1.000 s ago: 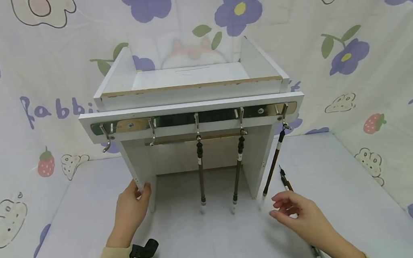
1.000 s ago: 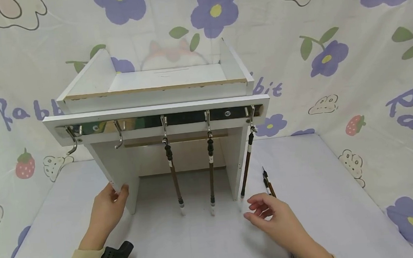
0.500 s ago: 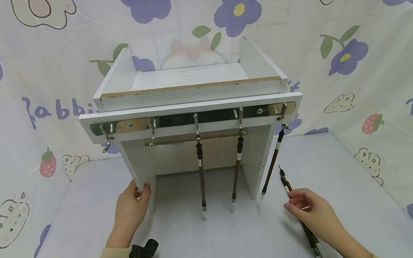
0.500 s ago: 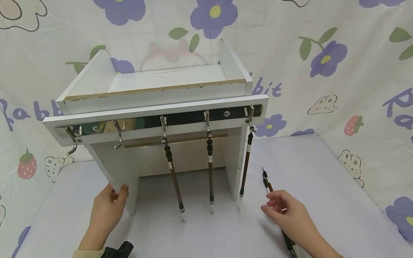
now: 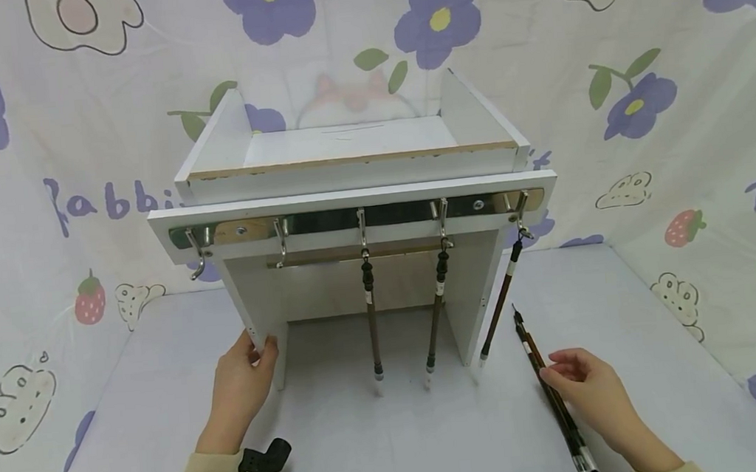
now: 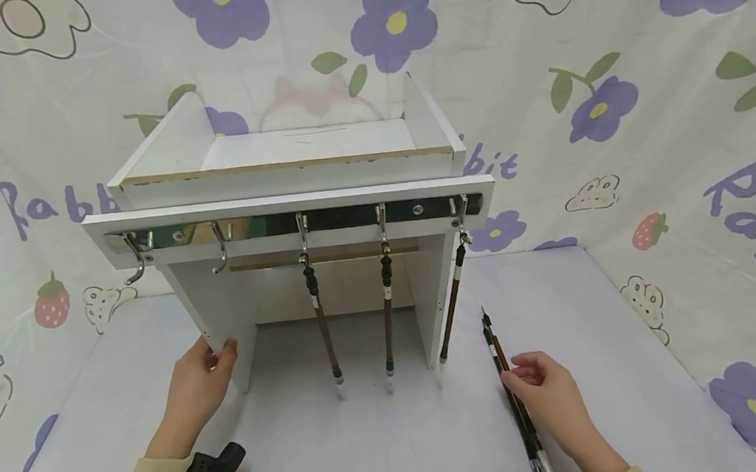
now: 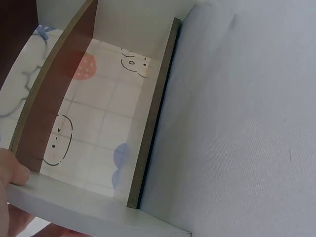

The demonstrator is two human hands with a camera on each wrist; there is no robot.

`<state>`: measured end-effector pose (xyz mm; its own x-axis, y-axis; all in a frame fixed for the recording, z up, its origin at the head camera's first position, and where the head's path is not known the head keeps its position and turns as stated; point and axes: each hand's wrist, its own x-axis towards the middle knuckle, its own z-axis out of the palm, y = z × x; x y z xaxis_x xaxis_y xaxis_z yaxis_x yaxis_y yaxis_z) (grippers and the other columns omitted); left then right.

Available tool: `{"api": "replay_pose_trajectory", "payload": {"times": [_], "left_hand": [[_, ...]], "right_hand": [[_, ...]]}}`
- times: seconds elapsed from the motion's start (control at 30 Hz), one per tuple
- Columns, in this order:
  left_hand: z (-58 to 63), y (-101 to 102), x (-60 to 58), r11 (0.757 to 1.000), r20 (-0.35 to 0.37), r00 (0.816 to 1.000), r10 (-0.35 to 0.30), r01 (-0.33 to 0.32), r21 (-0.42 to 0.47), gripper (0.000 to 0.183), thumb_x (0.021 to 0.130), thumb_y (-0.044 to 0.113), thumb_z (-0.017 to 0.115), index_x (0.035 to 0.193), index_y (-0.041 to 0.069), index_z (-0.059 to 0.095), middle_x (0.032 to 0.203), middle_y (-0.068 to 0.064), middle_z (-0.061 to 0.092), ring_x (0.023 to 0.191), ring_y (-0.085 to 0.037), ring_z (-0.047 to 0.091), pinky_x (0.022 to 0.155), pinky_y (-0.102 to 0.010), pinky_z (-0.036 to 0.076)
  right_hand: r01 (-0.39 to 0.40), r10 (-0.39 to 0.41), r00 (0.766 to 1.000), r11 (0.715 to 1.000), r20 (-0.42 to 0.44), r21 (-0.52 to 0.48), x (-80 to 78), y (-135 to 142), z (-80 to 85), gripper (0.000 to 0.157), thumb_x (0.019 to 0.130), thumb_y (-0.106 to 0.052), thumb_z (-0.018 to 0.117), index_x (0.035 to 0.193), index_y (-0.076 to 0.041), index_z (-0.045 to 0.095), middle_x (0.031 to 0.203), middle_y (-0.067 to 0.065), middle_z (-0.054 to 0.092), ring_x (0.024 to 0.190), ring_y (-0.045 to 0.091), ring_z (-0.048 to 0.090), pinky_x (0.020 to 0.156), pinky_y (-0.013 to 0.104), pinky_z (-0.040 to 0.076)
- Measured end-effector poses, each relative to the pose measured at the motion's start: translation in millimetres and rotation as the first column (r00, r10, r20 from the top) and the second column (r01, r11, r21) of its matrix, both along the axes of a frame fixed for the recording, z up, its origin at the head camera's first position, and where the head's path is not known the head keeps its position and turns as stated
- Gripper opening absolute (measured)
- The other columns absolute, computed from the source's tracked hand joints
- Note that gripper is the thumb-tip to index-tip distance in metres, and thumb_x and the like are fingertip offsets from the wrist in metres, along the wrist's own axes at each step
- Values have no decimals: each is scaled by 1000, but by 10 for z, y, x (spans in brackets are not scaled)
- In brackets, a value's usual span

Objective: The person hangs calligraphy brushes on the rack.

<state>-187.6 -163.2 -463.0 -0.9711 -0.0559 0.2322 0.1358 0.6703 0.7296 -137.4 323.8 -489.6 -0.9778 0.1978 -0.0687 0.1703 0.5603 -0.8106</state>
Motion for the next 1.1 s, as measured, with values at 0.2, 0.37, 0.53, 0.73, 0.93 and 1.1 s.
{"api": "replay_pose_trajectory", "payload": {"times": [0.2, 0.37, 0.53, 0.73, 0.93, 1.1], "left_hand": [[-15, 0, -6, 1000, 1, 1000, -4, 4, 4, 48, 102, 33, 47, 140, 6, 46, 134, -22, 55, 109, -43, 60, 80, -53, 53], [-27, 0, 5, 1000, 13, 1000, -1, 0, 8, 47, 101, 33, 47, 140, 5, 47, 133, -22, 55, 109, -43, 60, 82, -54, 53], [-27, 3, 10, 1000, 13, 1000, 7, -7, 5, 47, 101, 32, 48, 139, 5, 48, 132, -22, 56, 109, -42, 61, 82, -54, 53], [-23, -2, 7, 1000, 1, 1000, 12, -12, 5, 45, 101, 33, 48, 137, 6, 50, 131, -21, 57, 108, -41, 62, 81, -54, 53], [-33, -6, -3, 1000, -4, 1000, 11, -11, 7, 46, 101, 34, 47, 136, 6, 50, 130, -21, 58, 108, -41, 62, 80, -54, 53], [-37, -5, -14, 1000, -5, 1000, 12, -12, 4, 46, 101, 35, 47, 137, 5, 50, 129, -21, 58, 108, -41, 62, 79, -53, 54]], "right_hand": [[13, -12, 999, 1000, 39, -9, -21, 62, -87, 47, 91, -31, 68, 123, 1, 55, 106, 14, 62, 89, 20, 61, 68, 25, 54], [33, -31, 997, 999, 66, -26, -37, 94, -137, 48, 90, -31, 69, 122, 2, 55, 105, 15, 63, 87, 20, 61, 67, 26, 54], [51, -47, 996, 998, 80, -39, -45, 98, -160, 47, 90, -30, 69, 121, 2, 55, 104, 14, 63, 85, 19, 60, 66, 27, 53], [50, -47, 996, 998, 79, -34, -63, 92, -163, 43, 89, -26, 69, 118, 3, 56, 101, 13, 64, 84, 19, 60, 65, 26, 51], [27, -25, 995, 999, 93, -16, -76, 97, -167, 40, 89, -22, 69, 117, 4, 56, 100, 13, 63, 84, 20, 60, 65, 27, 51], [5, -4, 996, 1000, 90, 0, -90, 99, -170, 38, 89, -20, 69, 115, 5, 57, 99, 12, 63, 84, 21, 60, 65, 27, 51]]}}
